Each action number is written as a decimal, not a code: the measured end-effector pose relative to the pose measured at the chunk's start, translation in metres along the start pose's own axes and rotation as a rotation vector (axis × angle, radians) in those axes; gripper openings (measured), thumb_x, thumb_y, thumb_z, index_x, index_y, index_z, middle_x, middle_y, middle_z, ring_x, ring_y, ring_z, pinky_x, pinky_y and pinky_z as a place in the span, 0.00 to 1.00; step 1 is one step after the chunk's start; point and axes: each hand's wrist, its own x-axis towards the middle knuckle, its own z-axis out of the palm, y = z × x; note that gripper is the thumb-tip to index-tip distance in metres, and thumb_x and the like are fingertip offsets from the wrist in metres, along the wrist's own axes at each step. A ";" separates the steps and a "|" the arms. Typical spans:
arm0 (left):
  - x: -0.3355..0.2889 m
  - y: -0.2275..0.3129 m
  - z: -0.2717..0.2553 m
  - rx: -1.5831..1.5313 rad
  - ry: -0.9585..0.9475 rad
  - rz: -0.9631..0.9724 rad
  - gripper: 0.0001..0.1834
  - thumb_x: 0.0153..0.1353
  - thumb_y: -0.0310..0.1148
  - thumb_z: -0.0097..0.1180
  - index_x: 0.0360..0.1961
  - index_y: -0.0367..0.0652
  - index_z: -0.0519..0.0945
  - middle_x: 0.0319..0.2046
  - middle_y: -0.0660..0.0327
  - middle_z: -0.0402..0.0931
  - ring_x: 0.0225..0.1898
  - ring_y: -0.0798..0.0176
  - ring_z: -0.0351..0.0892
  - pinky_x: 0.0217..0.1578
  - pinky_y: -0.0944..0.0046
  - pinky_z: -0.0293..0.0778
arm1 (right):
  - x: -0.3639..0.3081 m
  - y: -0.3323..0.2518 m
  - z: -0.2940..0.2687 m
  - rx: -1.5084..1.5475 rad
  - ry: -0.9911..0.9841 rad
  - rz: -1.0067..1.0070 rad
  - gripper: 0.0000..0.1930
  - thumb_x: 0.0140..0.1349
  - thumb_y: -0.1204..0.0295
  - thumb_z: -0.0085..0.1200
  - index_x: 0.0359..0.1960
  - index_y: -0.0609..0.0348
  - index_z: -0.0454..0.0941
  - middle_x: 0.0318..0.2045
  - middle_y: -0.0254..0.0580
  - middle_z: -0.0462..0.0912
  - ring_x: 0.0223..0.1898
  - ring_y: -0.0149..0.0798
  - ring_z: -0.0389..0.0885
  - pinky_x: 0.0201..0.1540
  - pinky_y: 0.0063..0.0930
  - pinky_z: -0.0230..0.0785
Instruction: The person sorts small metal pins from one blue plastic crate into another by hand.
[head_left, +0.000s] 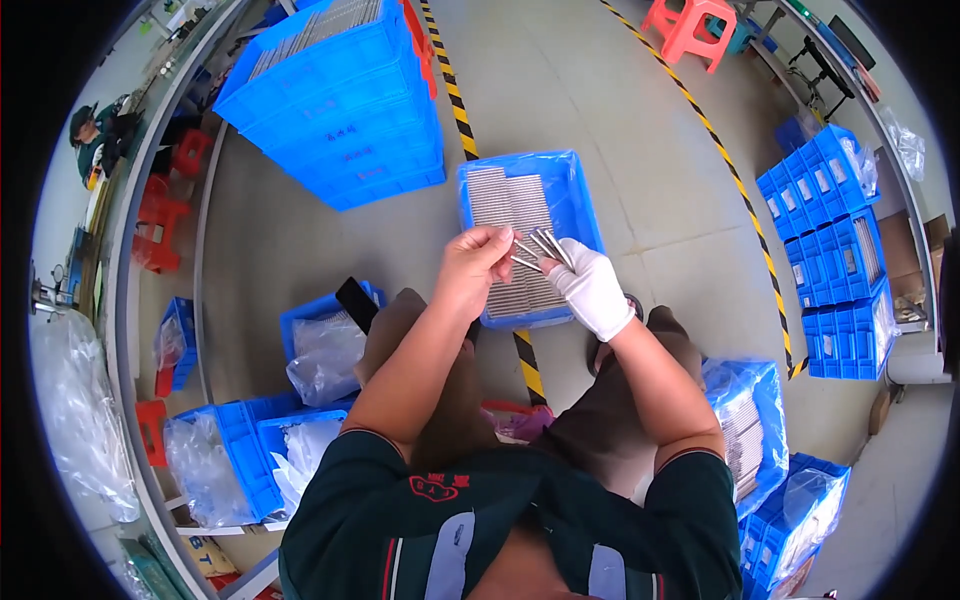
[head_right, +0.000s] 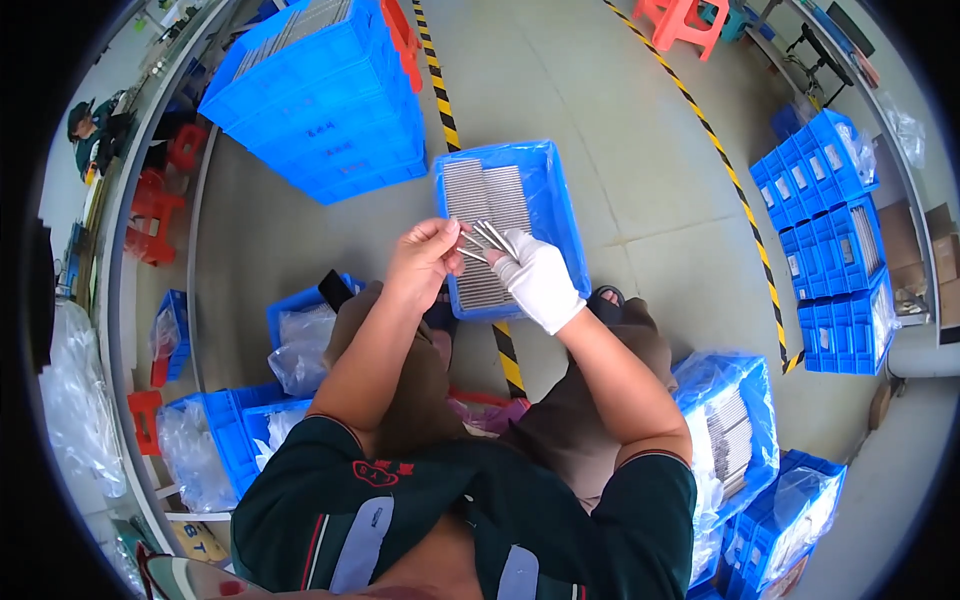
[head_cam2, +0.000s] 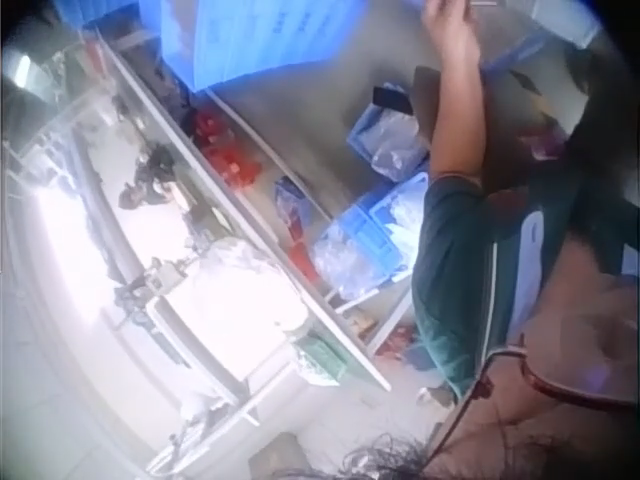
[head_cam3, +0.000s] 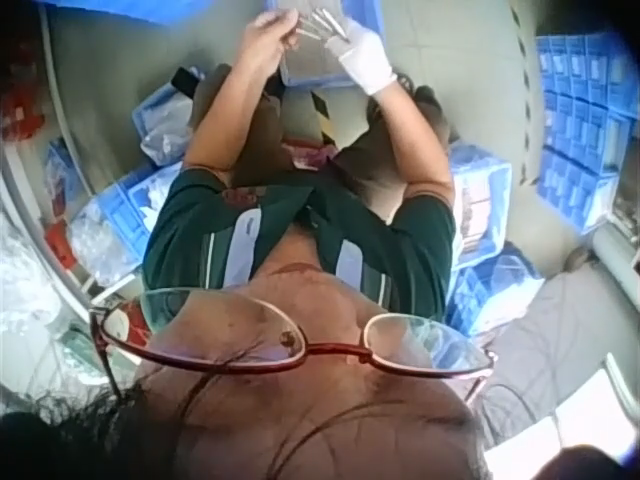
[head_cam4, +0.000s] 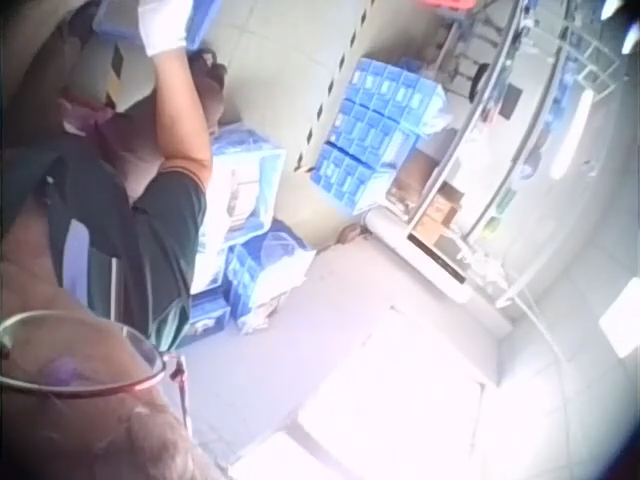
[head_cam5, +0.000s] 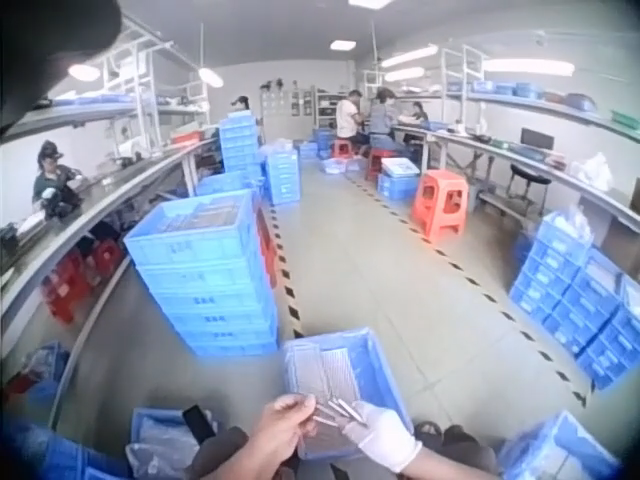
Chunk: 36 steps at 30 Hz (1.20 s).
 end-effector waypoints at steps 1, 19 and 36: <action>-0.001 0.000 0.001 -0.041 -0.040 -0.046 0.10 0.56 0.32 0.52 0.30 0.35 0.76 0.18 0.65 0.69 0.17 0.74 0.65 0.18 0.73 0.64 | 0.000 0.000 0.000 -0.002 -0.001 0.001 0.04 0.57 0.74 0.48 0.29 0.62 0.70 0.14 0.31 0.65 0.18 0.22 0.60 0.20 0.19 0.56; 0.002 -0.009 -0.008 -0.421 -0.154 -0.283 0.07 0.54 0.32 0.53 0.33 0.41 0.76 0.26 0.66 0.73 0.24 0.73 0.69 0.27 0.69 0.67 | -0.004 -0.005 0.010 -0.143 0.135 -0.129 0.05 0.52 0.75 0.51 0.30 0.62 0.72 0.19 0.52 0.72 0.20 0.49 0.71 0.23 0.32 0.63; -0.003 0.006 0.002 0.218 0.042 0.144 0.11 0.56 0.37 0.52 0.29 0.39 0.77 0.24 0.66 0.73 0.27 0.75 0.67 0.31 0.74 0.63 | 0.000 0.000 0.003 0.372 -0.183 0.312 0.09 0.60 0.67 0.47 0.28 0.61 0.71 0.15 0.26 0.65 0.17 0.21 0.60 0.19 0.15 0.53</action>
